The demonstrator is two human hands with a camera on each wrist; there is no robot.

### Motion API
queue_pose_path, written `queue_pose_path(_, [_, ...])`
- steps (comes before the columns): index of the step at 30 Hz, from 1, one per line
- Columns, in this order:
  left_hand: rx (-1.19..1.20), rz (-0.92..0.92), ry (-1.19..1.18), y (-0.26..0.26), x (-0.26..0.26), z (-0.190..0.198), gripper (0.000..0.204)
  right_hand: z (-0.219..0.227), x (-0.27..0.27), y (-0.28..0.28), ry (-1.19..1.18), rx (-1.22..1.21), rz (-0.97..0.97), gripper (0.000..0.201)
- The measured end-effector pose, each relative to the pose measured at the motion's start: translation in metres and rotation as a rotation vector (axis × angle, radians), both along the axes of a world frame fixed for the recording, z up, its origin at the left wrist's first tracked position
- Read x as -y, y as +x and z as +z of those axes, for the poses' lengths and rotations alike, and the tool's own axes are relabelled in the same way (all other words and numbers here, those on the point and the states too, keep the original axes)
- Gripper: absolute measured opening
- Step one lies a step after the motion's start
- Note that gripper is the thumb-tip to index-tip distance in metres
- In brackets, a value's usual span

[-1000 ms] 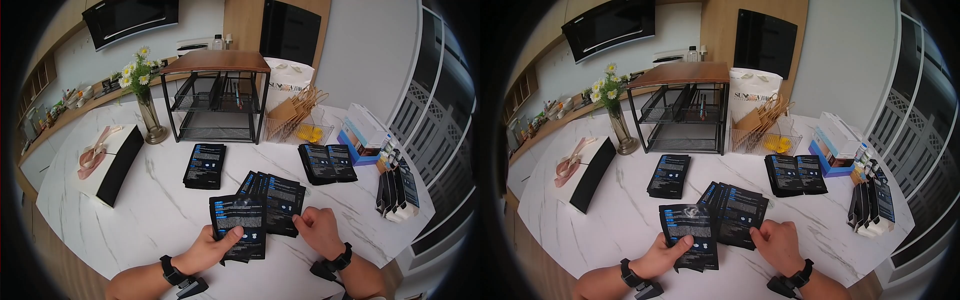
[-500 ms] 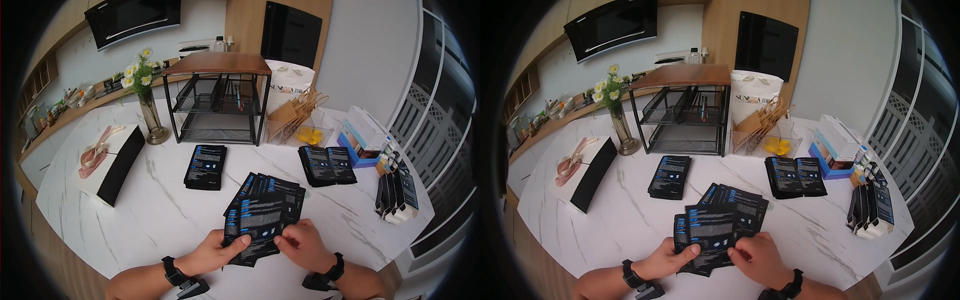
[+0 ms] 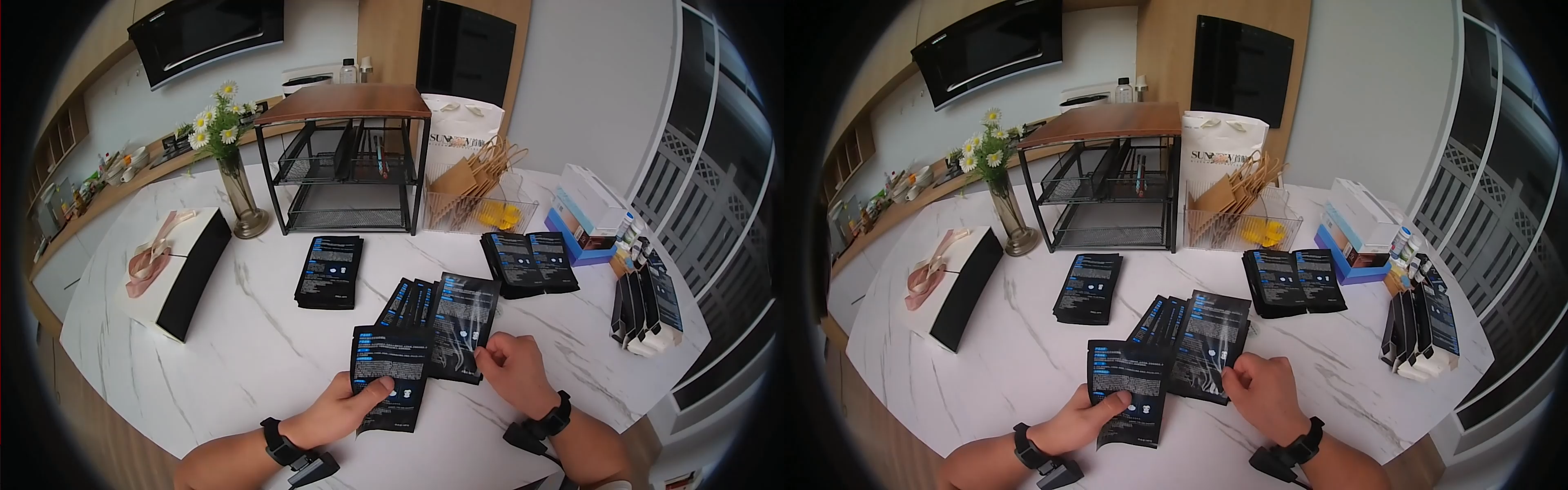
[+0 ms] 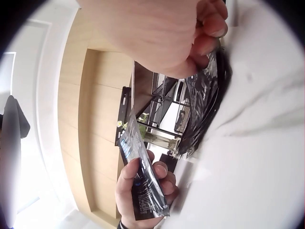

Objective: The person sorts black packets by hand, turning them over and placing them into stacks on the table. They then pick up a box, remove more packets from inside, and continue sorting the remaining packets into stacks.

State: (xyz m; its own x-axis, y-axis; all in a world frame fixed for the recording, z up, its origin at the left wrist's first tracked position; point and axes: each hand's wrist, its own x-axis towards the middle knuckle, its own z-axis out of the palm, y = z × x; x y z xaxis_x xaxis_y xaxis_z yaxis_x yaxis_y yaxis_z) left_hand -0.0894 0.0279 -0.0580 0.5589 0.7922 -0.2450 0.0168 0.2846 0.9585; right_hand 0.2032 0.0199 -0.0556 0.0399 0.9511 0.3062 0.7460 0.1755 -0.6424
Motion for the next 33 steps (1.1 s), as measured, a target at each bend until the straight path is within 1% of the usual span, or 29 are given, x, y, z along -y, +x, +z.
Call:
queue_pose_path(2, [0.042, 0.054, 0.005, 0.004, 0.003, 0.004, 0.036, 0.002, 0.001, -0.001, 0.02, -0.027, 0.026, 0.029])
queue_pose_path(5, [-0.007, 0.032, 0.022, 0.003, 0.001, 0.004, 0.037, 0.002, 0.001, 0.0, 0.023, 0.041, -0.005, 0.032])
queue_pose_path(9, [0.007, 0.023, -0.022, 0.003, 0.002, 0.01, 0.042, 0.007, 0.004, -0.005, -0.045, -0.013, 0.048, 0.035])
queue_pose_path(11, [0.122, 0.058, -0.127, 0.006, 0.003, 0.015, 0.049, 0.007, 0.012, -0.014, 0.112, 0.018, 0.239, 0.037])
queue_pose_path(12, [0.134, 0.063, -0.103, 0.009, 0.004, 0.012, 0.055, 0.007, 0.016, -0.018, 0.065, -0.054, 0.311, 0.037])
queue_pose_path(13, [0.132, 0.065, -0.104, 0.012, 0.004, 0.009, 0.055, 0.009, 0.021, -0.023, 0.064, -0.056, 0.312, 0.037])
queue_pose_path(15, [0.099, 0.034, 0.156, 0.015, 0.005, 0.001, 0.055, 0.012, 0.028, -0.032, 0.067, -0.085, 0.465, 0.037])
queue_pose_path(16, [0.12, 0.042, 0.159, 0.017, 0.005, -0.002, 0.056, 0.011, 0.029, -0.032, 0.062, -0.02, 0.489, 0.038])
queue_pose_path(17, [0.119, 0.04, 0.158, 0.015, 0.005, -0.002, 0.056, 0.01, 0.029, -0.033, 0.062, -0.021, 0.487, 0.038])
queue_pose_path(19, [-0.128, -0.076, 0.131, 0.012, 0.005, 0.002, 0.052, 0.01, 0.03, -0.036, -0.064, -0.153, 0.409, 0.039])
queue_pose_path(20, [-0.067, -0.05, 0.197, 0.014, 0.007, 0.0, 0.047, 0.012, 0.024, -0.03, 0.014, -0.088, 0.411, 0.037])
queue_pose_path(21, [-0.095, -0.147, 0.12, 0.01, 0.002, 0.001, 0.041, 0.021, 0.018, -0.021, -0.108, -0.129, 0.414, 0.037])
queue_pose_path(23, [0.032, -0.151, 0.178, 0.004, -0.003, -0.014, 0.035, 0.022, 0.007, 0.012, -0.244, -0.15, 0.296, 0.031])
queue_pose_path(24, [0.029, -0.159, 0.184, 0.004, -0.002, -0.012, 0.035, 0.035, 0.006, 0.027, -0.316, -0.128, 0.241, 0.03])
queue_pose_path(25, [0.044, -0.112, 0.178, 0.004, -0.001, -0.009, 0.032, 0.048, 0.006, 0.043, -0.387, -0.108, 0.187, 0.03])
queue_pose_path(26, [0.059, -0.065, 0.174, 0.004, -0.001, -0.006, 0.03, 0.049, 0.004, 0.067, -0.386, -0.024, 0.142, 0.029])
queue_pose_path(27, [0.055, -0.073, 0.182, 0.003, -0.001, -0.005, 0.03, 0.05, 0.003, 0.089, -0.386, 0.06, 0.096, 0.027])
queue_pose_path(29, [0.118, 0.119, 0.168, 0.004, 0.0, -0.007, 0.025, 0.062, 0.01, 0.112, -0.419, 0.115, -0.076, 0.025])
queue_pose_path(30, [0.118, 0.175, 0.146, 0.005, -0.001, -0.007, 0.021, 0.067, 0.013, 0.118, -0.43, 0.134, -0.157, 0.023])
queue_pose_path(31, [0.119, 0.168, 0.152, 0.006, -0.002, -0.009, 0.021, 0.065, 0.014, 0.124, -0.425, 0.133, -0.164, 0.023])
queue_pose_path(33, [-0.005, 0.289, 0.368, 0.007, -0.004, -0.014, 0.016, 0.057, 0.014, 0.133, -0.406, 0.088, -0.166, 0.026])
